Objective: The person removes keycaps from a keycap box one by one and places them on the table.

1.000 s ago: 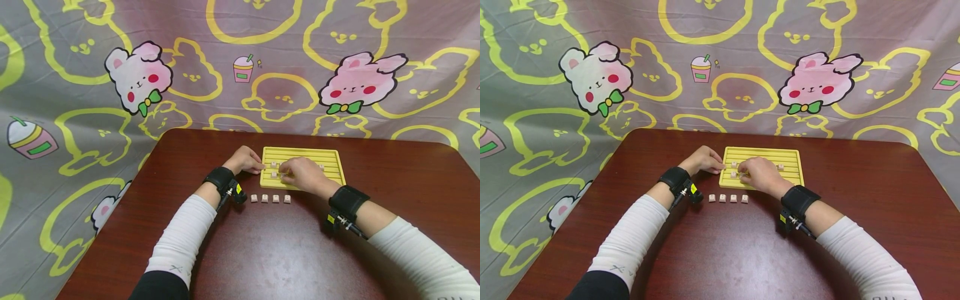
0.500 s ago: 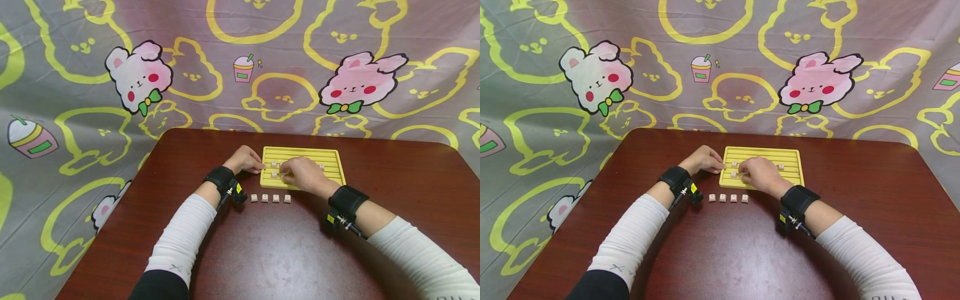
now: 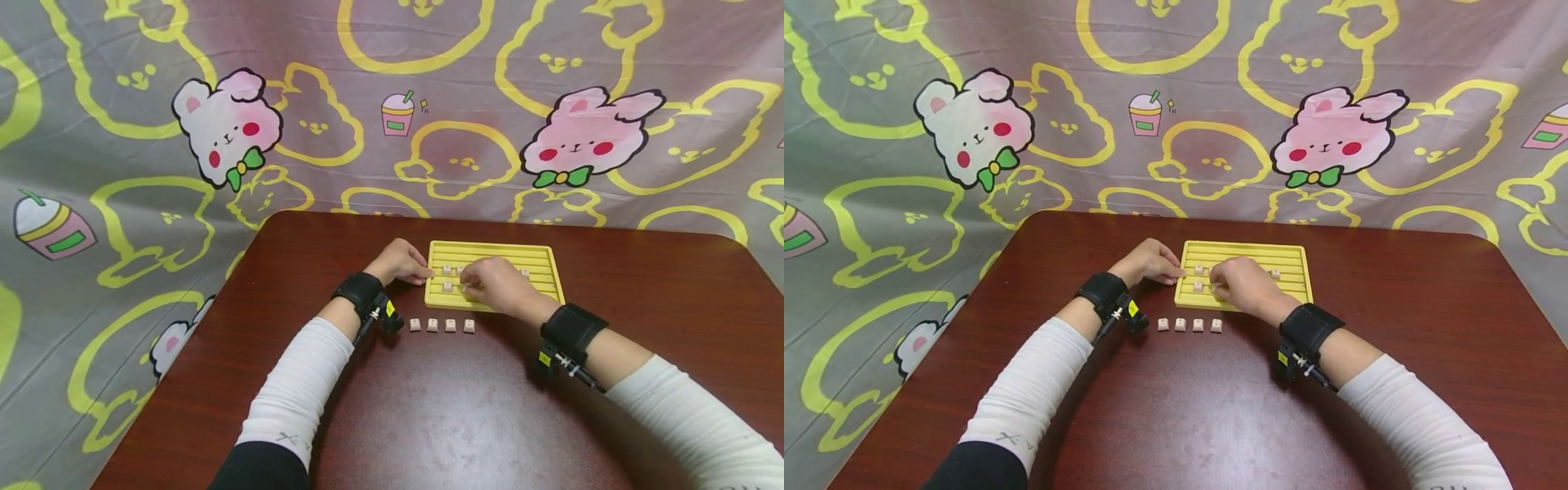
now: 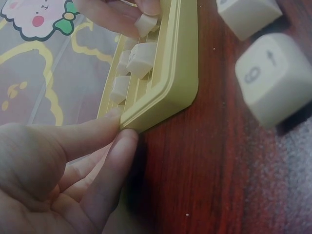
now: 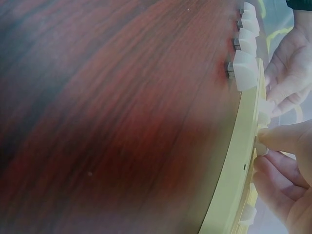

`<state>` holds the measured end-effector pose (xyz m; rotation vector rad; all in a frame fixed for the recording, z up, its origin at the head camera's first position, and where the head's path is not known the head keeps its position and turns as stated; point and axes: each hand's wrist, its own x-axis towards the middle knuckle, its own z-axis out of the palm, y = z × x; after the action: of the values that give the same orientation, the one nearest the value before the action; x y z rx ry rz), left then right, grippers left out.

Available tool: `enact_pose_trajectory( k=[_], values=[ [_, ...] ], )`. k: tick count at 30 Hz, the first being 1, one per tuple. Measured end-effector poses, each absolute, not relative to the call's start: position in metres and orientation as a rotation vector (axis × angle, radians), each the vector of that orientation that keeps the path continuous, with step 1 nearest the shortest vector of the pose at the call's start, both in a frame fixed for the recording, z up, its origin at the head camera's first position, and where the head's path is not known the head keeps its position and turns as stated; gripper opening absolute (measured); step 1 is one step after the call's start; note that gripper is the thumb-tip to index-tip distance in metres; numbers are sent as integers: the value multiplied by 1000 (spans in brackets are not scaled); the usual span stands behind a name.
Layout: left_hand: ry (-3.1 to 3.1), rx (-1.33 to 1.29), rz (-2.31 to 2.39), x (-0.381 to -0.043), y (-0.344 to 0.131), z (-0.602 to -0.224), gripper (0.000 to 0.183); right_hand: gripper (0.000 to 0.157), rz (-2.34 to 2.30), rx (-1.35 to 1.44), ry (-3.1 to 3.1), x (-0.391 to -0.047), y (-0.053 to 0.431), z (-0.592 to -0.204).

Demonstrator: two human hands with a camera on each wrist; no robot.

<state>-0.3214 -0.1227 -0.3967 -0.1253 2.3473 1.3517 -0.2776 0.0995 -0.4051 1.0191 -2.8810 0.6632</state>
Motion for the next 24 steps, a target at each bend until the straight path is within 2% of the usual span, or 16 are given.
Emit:
enact_pose_trajectory(
  k=[24],
  values=[
    [2357,-97,1362,-320,-123,-397,24,12,597,1038,-2829,-268,108,-392]
  ],
)
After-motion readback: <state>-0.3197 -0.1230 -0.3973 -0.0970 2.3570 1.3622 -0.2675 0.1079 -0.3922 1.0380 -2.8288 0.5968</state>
